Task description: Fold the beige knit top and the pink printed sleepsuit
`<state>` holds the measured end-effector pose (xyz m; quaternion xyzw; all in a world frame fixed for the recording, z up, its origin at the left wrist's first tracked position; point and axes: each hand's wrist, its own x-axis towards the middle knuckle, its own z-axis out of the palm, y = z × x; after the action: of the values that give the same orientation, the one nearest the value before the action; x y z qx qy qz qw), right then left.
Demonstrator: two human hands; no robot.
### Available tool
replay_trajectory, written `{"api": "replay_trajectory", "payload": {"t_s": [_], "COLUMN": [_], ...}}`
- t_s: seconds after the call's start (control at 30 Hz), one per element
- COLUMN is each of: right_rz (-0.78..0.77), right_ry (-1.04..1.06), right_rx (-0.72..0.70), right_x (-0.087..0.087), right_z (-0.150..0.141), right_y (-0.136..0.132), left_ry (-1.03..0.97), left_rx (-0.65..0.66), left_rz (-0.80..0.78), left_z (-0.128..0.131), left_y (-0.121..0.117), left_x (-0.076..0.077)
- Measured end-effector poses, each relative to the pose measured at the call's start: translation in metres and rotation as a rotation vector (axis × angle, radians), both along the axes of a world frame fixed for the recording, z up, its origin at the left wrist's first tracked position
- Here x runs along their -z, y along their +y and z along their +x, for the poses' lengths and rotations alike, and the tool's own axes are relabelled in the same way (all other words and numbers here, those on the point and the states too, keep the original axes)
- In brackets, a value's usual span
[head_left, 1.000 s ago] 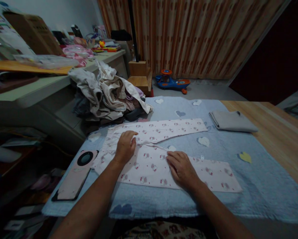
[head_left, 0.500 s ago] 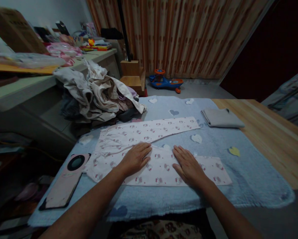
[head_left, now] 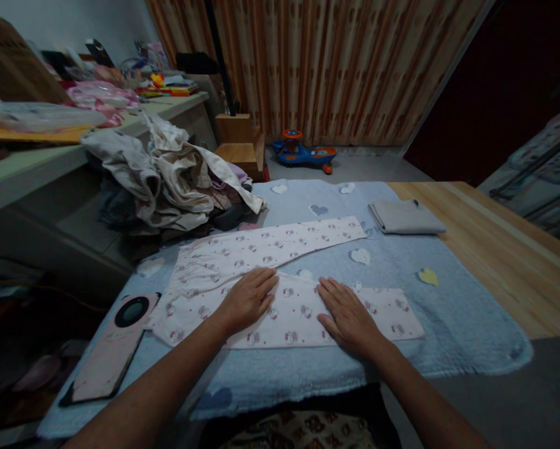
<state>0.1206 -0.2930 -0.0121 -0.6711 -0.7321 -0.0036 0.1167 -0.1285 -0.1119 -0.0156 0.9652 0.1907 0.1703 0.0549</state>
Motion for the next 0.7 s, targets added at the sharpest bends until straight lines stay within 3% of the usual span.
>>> {"api": "replay_trajectory", "payload": {"t_s": [0.2, 0.4, 0.53, 0.7], "right_rz": [-0.010, 0.061, 0.173, 0.151], "right_ry": [-0.030, -0.008, 0.052, 0.074], "right_rx": [0.038, 0.077, 0.093, 0.114], "right_x": [0.002, 0.006, 0.003, -0.001], "right_z": [0.017, 0.037, 0.036, 0.031], "right_y": [-0.002, -0.010, -0.016, -0.022], "left_ry": [0.010, 0.089, 0.096, 0.081], "left_rx": [0.020, -0.031, -0.177, -0.419], "left_rz": [0.038, 0.102, 0.119, 0.108], "left_z": [-0.008, -0.039, -0.069, -0.101], "left_y": [-0.001, -0.006, -0.011, -0.017], "left_x": [0.002, 0.004, 0.010, 0.021]}}
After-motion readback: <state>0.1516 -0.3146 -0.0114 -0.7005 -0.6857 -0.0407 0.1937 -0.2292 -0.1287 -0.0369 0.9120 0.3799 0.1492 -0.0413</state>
